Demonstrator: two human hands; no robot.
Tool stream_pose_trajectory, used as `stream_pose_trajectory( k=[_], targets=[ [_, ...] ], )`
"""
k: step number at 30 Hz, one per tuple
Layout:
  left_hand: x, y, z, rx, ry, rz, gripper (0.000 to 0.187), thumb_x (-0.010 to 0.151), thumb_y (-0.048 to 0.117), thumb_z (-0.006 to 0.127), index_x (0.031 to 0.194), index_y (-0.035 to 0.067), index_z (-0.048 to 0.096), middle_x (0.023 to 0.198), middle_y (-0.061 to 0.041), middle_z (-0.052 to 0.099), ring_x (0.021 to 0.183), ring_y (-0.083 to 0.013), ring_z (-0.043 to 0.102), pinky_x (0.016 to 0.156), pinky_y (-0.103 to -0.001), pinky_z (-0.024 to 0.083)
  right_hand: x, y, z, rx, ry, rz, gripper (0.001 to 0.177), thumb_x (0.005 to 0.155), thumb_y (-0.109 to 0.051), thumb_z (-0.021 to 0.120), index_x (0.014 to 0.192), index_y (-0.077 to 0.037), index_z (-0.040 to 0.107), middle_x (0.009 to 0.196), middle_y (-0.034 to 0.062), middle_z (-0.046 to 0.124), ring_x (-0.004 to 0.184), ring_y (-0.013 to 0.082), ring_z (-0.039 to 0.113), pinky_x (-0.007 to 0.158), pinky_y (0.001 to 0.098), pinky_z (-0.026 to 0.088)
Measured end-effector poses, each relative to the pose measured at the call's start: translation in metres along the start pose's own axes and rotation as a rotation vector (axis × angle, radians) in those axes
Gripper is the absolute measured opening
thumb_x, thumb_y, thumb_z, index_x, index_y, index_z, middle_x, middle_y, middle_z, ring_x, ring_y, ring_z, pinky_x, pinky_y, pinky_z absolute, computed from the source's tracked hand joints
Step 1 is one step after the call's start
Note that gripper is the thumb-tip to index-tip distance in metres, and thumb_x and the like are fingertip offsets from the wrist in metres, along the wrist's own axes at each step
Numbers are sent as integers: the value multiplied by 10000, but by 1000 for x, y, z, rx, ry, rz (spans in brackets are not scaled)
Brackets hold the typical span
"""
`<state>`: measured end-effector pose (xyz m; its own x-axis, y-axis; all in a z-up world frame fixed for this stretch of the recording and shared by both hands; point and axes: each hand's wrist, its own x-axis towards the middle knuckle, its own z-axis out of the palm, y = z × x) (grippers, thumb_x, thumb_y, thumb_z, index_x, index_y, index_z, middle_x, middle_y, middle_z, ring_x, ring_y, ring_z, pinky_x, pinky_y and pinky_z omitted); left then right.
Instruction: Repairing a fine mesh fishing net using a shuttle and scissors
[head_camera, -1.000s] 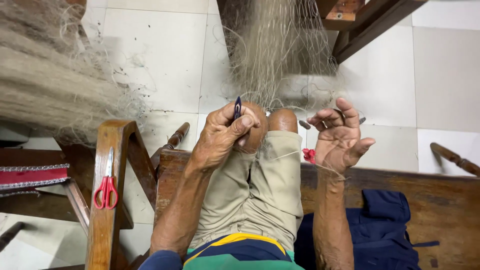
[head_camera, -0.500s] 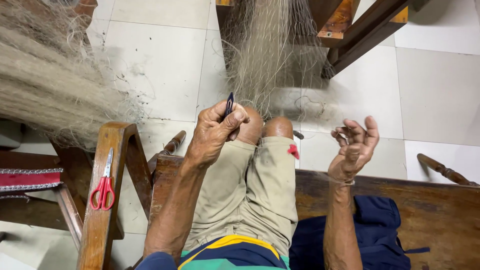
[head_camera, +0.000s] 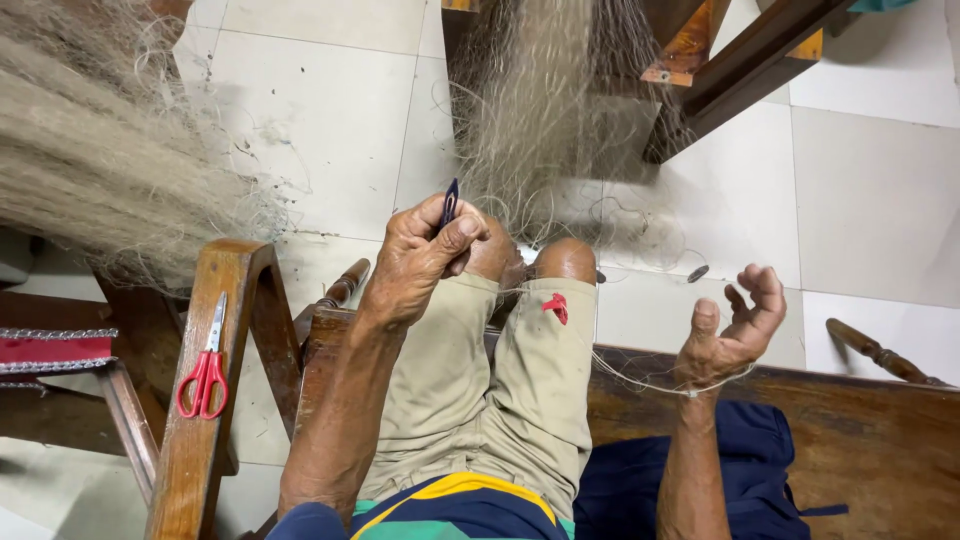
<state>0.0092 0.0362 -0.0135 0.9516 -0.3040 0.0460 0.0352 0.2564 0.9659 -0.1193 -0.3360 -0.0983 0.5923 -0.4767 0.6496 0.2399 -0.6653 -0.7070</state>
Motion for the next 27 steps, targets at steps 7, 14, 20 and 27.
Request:
stream_pose_trajectory(
  k=[7,14,20,27],
  targets=[
    [-4,11,4,47,-9,10,256,1167,342,787,1011,138,775,786,73,581,708,-48,479,669,-234,399,-16,15,-10,178,70,59,764,1213,-514,714,1763,-51,457,1526,198,668,1364,340,685,1116,476,638],
    [-2,8,6,105,-37,57,232,1183,310,775,1035,132,755,905,89,590,789,-43,485,725,-237,408,4,15,-35,29,99,-39,854,1228,-656,652,1784,-35,469,1588,219,641,1462,372,656,1155,529,595],
    [4,-11,7,120,24,26,214,1158,323,803,1097,118,808,1002,88,668,957,-67,595,890,-253,495,-4,22,-43,1,98,-95,810,1237,-602,646,1721,38,531,1635,271,595,1512,440,633,1201,569,603],
    [12,-25,8,145,59,19,197,1141,316,837,1106,122,846,992,100,678,963,-54,603,879,-249,500,-31,60,-38,228,47,177,888,1197,-653,657,1696,77,583,1421,242,742,1316,345,753,1084,473,685]
  ],
)
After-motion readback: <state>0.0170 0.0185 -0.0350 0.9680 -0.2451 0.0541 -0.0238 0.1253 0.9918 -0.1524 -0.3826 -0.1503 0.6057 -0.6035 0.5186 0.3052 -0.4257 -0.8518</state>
